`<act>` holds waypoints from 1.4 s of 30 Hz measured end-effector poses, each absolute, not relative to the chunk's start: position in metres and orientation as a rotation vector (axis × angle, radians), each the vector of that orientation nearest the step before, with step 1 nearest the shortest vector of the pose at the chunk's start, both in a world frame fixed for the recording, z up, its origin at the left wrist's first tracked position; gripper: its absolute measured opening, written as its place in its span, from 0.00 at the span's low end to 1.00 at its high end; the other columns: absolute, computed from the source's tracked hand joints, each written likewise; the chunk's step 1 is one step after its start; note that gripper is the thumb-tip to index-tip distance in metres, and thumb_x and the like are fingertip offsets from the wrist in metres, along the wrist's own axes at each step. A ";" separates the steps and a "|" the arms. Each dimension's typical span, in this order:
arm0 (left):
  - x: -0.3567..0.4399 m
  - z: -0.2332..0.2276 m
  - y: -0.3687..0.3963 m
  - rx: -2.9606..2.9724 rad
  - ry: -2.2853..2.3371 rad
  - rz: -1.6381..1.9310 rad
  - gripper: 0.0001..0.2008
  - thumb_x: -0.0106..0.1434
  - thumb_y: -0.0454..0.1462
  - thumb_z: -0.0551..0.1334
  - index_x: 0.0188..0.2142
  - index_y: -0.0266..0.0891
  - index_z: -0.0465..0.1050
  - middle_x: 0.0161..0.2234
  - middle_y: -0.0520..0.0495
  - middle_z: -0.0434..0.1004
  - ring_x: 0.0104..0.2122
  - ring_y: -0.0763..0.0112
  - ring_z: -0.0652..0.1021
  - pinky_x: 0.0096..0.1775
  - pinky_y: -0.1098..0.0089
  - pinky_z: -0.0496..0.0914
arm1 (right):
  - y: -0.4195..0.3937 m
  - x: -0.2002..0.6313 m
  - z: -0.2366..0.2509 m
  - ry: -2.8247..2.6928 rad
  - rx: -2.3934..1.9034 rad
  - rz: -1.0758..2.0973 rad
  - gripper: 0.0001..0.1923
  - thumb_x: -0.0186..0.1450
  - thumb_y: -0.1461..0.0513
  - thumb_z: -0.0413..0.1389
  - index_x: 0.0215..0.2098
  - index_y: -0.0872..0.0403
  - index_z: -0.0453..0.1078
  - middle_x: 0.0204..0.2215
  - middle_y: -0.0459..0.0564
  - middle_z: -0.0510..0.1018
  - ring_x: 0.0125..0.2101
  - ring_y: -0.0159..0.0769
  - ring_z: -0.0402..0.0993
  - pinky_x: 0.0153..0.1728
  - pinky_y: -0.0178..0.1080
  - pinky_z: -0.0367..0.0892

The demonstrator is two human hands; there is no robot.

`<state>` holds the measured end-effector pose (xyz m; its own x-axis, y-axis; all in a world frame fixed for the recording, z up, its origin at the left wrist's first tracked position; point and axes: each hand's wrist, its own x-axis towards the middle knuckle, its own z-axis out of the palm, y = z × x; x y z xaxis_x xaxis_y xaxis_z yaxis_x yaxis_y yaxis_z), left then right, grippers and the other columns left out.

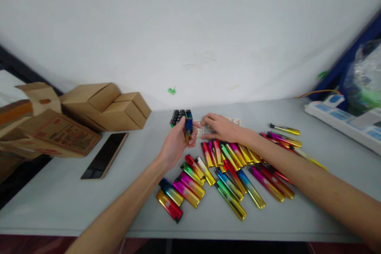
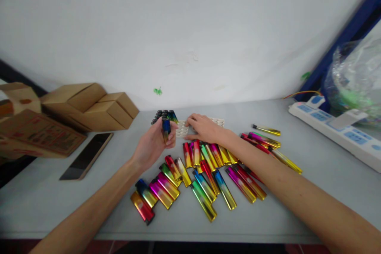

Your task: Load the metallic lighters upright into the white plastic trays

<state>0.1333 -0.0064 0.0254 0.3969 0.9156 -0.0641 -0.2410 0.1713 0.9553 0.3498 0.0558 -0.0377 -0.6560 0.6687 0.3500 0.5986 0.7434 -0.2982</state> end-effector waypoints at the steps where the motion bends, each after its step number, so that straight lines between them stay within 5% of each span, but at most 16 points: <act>1: 0.132 0.030 -0.006 1.119 0.762 0.991 0.21 0.70 0.54 0.58 0.41 0.38 0.75 0.26 0.52 0.63 0.24 0.74 0.64 0.26 0.72 0.64 | 0.055 0.350 -0.037 -2.501 -0.962 0.221 0.23 0.70 0.49 0.61 0.53 0.56 0.70 0.51 0.61 0.74 0.50 0.51 0.73 0.53 0.51 0.70; 6: 0.122 0.050 0.001 1.342 0.772 1.186 0.18 0.69 0.51 0.63 0.50 0.43 0.77 0.39 0.46 0.73 0.36 0.68 0.75 0.36 0.67 0.75 | 0.053 0.348 -0.034 -2.487 -0.987 0.220 0.22 0.69 0.49 0.62 0.53 0.55 0.71 0.49 0.60 0.74 0.46 0.50 0.74 0.51 0.51 0.70; 13: 0.108 0.062 0.032 1.611 0.903 1.375 0.16 0.55 0.41 0.77 0.38 0.38 0.78 0.37 0.48 0.79 0.40 0.66 0.81 0.50 0.60 0.77 | 0.053 0.348 -0.032 -2.507 -0.991 0.211 0.23 0.71 0.48 0.60 0.53 0.57 0.71 0.50 0.62 0.75 0.47 0.51 0.74 0.51 0.51 0.70; 19: 0.105 0.056 0.067 2.024 1.107 1.197 0.20 0.52 0.47 0.77 0.37 0.36 0.79 0.38 0.41 0.84 0.41 0.60 0.83 0.50 0.61 0.76 | 0.051 0.347 -0.030 -2.493 -1.007 0.189 0.23 0.70 0.48 0.62 0.53 0.56 0.71 0.49 0.60 0.75 0.45 0.48 0.75 0.50 0.49 0.70; 27: 0.099 0.043 0.086 2.525 1.254 0.927 0.14 0.58 0.47 0.73 0.37 0.40 0.82 0.43 0.42 0.83 0.45 0.57 0.81 0.53 0.60 0.71 | 0.050 0.347 -0.028 -2.511 -1.010 0.176 0.22 0.70 0.49 0.62 0.53 0.57 0.71 0.48 0.59 0.75 0.45 0.48 0.75 0.49 0.48 0.71; 42: 0.100 0.049 0.092 2.643 1.307 0.660 0.14 0.55 0.46 0.75 0.36 0.41 0.83 0.49 0.40 0.79 0.50 0.54 0.78 0.56 0.58 0.70 | 0.051 0.346 -0.027 -2.516 -1.031 0.182 0.23 0.69 0.50 0.62 0.53 0.58 0.71 0.48 0.60 0.75 0.44 0.49 0.75 0.49 0.48 0.70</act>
